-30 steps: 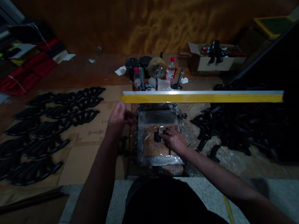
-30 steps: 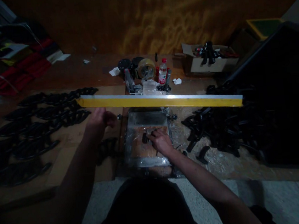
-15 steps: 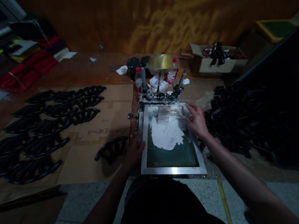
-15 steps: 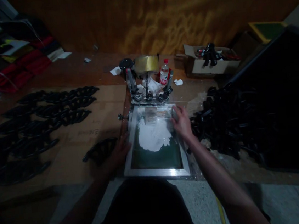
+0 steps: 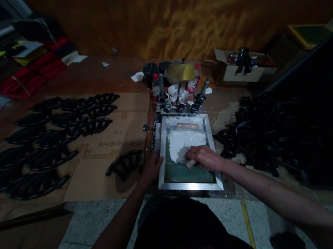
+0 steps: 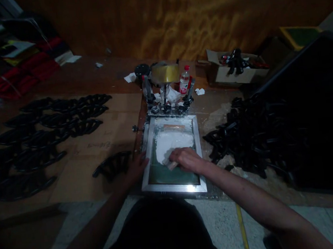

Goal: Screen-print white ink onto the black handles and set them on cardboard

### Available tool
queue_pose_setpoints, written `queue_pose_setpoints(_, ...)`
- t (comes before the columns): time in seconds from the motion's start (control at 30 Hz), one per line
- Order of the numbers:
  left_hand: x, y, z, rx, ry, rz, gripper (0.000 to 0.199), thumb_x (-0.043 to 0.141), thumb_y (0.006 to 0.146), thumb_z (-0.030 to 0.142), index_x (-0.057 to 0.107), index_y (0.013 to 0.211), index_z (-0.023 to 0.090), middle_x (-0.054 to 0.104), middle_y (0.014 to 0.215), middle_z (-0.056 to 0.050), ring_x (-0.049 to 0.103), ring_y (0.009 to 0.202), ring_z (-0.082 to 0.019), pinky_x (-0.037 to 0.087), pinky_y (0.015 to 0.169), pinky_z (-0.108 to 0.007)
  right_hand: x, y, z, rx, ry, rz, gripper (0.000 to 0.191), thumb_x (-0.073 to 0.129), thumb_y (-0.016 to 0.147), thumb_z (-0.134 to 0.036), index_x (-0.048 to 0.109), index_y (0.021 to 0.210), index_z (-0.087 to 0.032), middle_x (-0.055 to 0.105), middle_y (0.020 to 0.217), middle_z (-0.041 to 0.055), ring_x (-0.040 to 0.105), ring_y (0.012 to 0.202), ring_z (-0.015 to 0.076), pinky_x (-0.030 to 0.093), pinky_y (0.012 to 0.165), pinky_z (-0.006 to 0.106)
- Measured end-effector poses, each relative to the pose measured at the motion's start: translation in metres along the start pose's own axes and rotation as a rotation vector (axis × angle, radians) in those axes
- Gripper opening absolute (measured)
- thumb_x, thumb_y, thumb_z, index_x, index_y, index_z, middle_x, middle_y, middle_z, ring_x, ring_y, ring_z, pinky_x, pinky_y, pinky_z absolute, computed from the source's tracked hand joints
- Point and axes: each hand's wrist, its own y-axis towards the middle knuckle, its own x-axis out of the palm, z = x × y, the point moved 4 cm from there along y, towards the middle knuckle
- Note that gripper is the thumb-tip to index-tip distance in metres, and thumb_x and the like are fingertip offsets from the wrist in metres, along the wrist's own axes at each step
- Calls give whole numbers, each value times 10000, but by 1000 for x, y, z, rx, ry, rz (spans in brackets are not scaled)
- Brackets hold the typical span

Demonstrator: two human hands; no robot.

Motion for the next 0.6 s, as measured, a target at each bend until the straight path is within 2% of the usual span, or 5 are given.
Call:
queue_pose_setpoints(0.17, -4, -5, 10, -1, -26, 23, 521, 490, 909, 383, 529, 1367, 137, 709, 1201, -118, 685, 1036, -245, 525, 956, -405, 8, 8, 2, 149, -19, 216, 351, 508, 820, -89, 697, 1110, -149, 709, 1132, 132, 629, 1024, 254, 480, 859, 356)
queue_pose_setpoints(0.23, -4, -6, 11, -11, -33, 28, 533, 500, 903, 399, 530, 1369, 141, 712, 1184, -118, 689, 1014, -246, 532, 936, -407, 24, -1, -5, 93, 7, 280, 405, 483, 842, -91, 673, 1196, -140, 668, 1248, 160, 621, 1072, 260, 489, 891, 383)
queue_pose_setpoints(0.33, -4, -6, 9, -21, -36, 32, 530, 492, 900, 411, 542, 1357, 148, 708, 1177, -119, 683, 1031, -248, 526, 943, -404, 36, -15, -9, 19, 91, 282, 404, 497, 843, -108, 680, 1198, -169, 694, 1198, 135, 637, 1057, 238, 504, 886, 358)
queue_pose_setpoints(0.43, -6, -6, 10, -29, -21, 25, 568, 490, 892, 417, 523, 1378, 126, 698, 1180, -139, 676, 1037, -255, 521, 944, -412, 14, -3, 1, 107, 129, 285, 408, 529, 873, -157, 654, 1258, -208, 709, 1136, 93, 644, 1040, 219, 500, 879, 320)
queue_pose_setpoints(0.6, -24, -13, 36, 6, -59, 51, 615, 510, 879, 446, 498, 1419, 150, 640, 1312, -135, 641, 1105, -251, 513, 958, -402, -58, 38, 49, 399, 60, 430, 567, 593, 906, -313, 479, 1460, -278, 669, 1149, 93, 642, 964, 236, 501, 810, 330)
